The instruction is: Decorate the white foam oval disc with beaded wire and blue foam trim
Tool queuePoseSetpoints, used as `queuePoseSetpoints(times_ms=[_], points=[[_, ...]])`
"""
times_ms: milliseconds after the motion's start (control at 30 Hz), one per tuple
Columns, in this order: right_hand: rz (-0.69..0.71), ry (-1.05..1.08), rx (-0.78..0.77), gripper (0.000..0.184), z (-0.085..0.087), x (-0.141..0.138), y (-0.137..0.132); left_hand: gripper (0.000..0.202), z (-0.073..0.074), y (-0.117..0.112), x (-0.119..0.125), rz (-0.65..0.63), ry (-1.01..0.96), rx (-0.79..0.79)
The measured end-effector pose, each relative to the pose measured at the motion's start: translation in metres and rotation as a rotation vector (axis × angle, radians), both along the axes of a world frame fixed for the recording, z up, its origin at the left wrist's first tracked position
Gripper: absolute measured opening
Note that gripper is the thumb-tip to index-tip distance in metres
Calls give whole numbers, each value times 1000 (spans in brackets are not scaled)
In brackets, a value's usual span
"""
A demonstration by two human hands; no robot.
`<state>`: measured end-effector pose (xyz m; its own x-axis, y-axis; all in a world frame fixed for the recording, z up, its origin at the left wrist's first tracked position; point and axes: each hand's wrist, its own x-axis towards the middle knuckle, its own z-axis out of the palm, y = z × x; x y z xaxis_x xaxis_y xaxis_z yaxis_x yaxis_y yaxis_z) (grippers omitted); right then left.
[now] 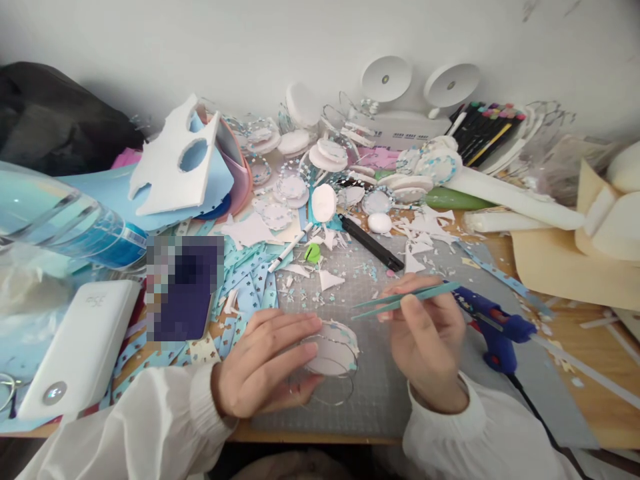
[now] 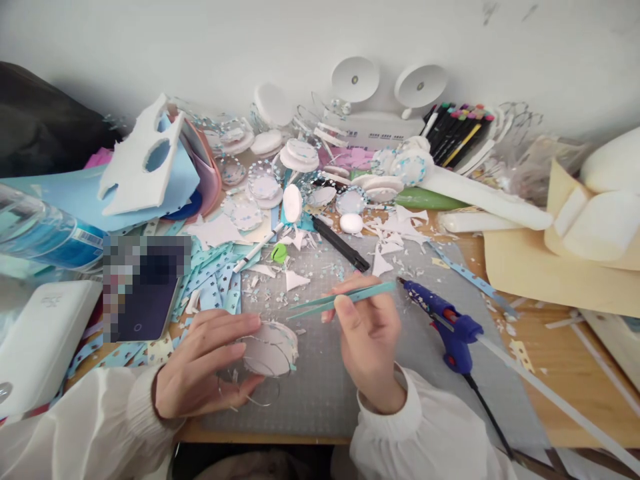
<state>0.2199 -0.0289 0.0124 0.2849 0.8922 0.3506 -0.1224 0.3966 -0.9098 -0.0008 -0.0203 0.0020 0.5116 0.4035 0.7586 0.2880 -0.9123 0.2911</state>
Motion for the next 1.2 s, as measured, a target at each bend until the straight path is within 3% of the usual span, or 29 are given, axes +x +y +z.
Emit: queuePoseSetpoints(times_ms=[433, 867, 1067, 1200], points=[[94, -135, 60, 7, -3, -1, -3, 29, -5, 0, -3, -16, 64, 65], [211, 42, -262, 9, -1, 2, 3, 26, -11, -2, -3, -21, 27, 63], [148, 294, -436, 19, 2, 5, 12, 27, -6, -1, -2, -17, 10, 64], [93, 350, -444, 22, -3, 6, 17, 25, -2, 0, -1, -34, -4, 66]])
